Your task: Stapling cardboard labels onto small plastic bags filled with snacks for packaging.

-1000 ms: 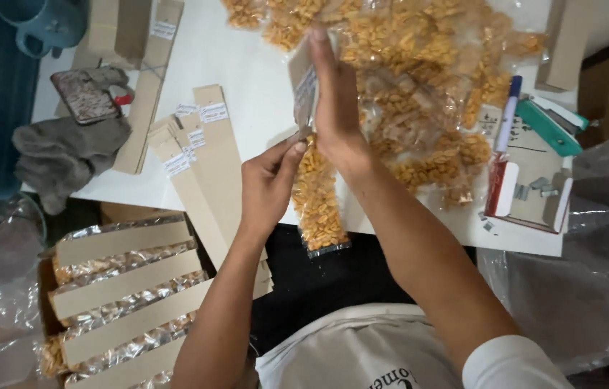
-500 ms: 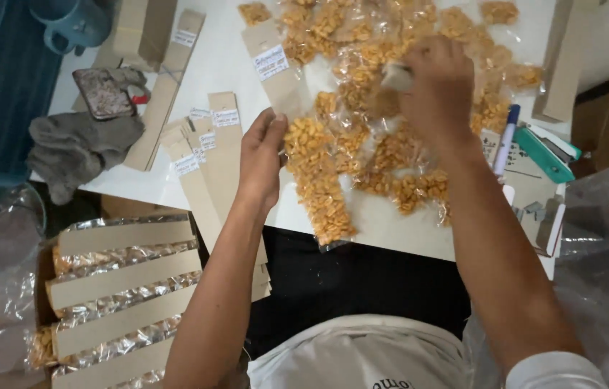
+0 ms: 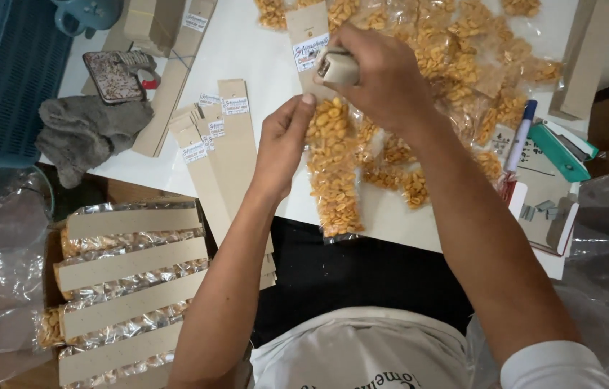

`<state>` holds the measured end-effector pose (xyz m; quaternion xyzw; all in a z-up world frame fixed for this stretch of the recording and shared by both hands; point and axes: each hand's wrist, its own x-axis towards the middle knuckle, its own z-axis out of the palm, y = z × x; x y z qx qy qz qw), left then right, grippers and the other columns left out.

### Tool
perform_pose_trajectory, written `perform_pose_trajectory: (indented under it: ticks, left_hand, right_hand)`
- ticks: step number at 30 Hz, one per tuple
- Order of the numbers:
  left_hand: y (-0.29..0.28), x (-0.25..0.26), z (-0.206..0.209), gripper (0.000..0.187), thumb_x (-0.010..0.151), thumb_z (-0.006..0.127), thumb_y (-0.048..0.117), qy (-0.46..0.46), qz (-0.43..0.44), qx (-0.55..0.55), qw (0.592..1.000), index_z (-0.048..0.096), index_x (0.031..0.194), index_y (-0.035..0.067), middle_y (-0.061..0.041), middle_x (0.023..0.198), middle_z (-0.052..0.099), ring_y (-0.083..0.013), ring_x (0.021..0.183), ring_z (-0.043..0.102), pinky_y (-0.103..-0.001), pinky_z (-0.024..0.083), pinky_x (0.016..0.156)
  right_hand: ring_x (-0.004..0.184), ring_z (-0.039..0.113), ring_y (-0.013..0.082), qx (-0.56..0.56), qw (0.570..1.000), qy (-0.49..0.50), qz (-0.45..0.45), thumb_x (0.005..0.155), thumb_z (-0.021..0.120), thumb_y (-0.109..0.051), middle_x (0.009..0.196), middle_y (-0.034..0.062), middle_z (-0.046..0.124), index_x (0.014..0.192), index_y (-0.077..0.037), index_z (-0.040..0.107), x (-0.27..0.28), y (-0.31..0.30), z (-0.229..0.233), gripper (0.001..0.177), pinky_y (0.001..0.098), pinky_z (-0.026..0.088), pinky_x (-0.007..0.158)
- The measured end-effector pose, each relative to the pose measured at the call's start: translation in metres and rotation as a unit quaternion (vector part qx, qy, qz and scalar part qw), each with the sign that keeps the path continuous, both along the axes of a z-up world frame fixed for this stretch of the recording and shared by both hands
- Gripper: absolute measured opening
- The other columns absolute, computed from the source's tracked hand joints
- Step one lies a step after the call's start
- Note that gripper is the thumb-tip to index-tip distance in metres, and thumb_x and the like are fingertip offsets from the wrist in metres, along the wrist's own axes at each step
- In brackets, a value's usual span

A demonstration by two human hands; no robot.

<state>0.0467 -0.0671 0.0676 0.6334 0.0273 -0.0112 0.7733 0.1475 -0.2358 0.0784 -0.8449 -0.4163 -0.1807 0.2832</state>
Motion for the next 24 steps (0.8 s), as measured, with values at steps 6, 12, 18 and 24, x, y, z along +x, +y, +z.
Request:
perform_pose_trajectory:
  ticks: [6, 12, 18, 24]
  left_hand:
    - [-0.001, -0.001, -0.001, 0.038, 0.102, 0.051, 0.037, 0.009, 0.049, 0.010, 0.999, 0.048, 0.070, 0.017, 0.007, 0.067, 0.049, -0.0071, 0.067, 0.047, -0.024, 0.038, 0.070]
    - [-0.001, -0.006, 0.000, 0.039, 0.103, 0.047, 0.044, -0.011, 0.031, 0.040, 0.999, 0.051, 0.076, 0.015, 0.005, 0.072, 0.051, -0.0073, 0.071, 0.048, -0.023, 0.039, 0.069]
    - [-0.005, -0.011, 0.003, 0.043, 0.102, 0.043, 0.047, -0.031, 0.025, 0.092, 0.995, 0.058, 0.081, 0.013, 0.002, 0.077, 0.063, -0.0101, 0.077, 0.060, -0.025, 0.047, 0.071]
    - [-0.003, -0.019, -0.005, 0.055, 0.104, 0.044, 0.047, -0.069, -0.045, 0.210, 0.974, 0.067, 0.137, 0.009, 0.004, 0.074, 0.050, -0.0089, 0.063, 0.030, -0.022, 0.033, 0.061]
  right_hand:
    - [0.086, 0.065, 0.0150, 0.143, 0.902, 0.397, -0.092, 0.101, 0.070, -0.013, 0.117, 0.0100, 0.063, 0.118, -0.016, 0.053, -0.038, -0.001, 0.049, 0.024, 0.0220, 0.057, 0.061]
    - [0.084, 0.062, 0.0102, 0.169, 0.917, 0.345, -0.105, 0.101, 0.069, -0.026, 0.108, 0.0030, 0.064, 0.117, -0.013, 0.062, -0.032, -0.001, 0.038, 0.022, 0.0226, 0.056, 0.065]
    - [0.065, 0.062, 0.0106, 0.450, 0.727, 0.497, -0.152, 0.070, 0.062, -0.065, 0.087, -0.0004, 0.064, 0.130, -0.004, 0.051, -0.028, 0.042, 0.044, 0.086, 0.0236, 0.055, 0.051]
    - [0.041, 0.050, 0.0119, 0.490, 0.773, 0.397, -0.069, 0.089, 0.047, -0.062, 0.054, -0.0025, 0.048, 0.071, -0.015, 0.056, -0.026, 0.048, 0.021, 0.052, 0.0266, 0.043, 0.043]
